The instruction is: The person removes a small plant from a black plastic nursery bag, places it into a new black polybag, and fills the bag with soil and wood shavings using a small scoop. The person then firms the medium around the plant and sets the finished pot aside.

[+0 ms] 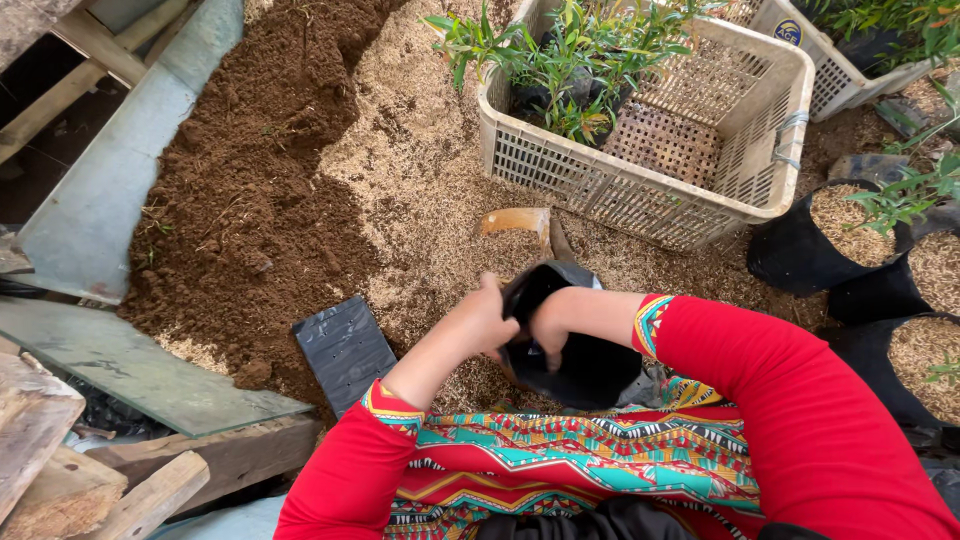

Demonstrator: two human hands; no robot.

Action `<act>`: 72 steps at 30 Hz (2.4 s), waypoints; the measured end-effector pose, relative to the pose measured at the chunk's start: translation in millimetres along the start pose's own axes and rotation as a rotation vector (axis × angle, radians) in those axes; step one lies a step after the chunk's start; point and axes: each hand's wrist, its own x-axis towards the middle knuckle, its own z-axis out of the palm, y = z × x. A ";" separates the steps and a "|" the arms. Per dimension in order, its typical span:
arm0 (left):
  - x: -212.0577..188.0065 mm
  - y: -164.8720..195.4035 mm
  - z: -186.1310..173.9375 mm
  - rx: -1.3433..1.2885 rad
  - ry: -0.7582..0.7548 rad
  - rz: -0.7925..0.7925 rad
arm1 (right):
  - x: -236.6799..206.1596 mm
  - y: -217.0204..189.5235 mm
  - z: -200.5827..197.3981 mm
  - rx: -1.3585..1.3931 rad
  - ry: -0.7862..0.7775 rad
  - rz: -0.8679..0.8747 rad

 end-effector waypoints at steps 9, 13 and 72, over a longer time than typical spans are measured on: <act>15.5 -53.0 -19.5 0.300 -0.028 0.018 | 26.0 42.8 32.8 -0.241 0.009 0.030; 16.6 -61.2 -26.4 0.305 -0.175 -0.026 | 14.6 48.8 46.2 -0.099 0.159 0.028; 111.8 -257.4 247.8 0.230 -0.364 0.696 | 118.5 454.2 -124.6 -0.378 1.098 0.800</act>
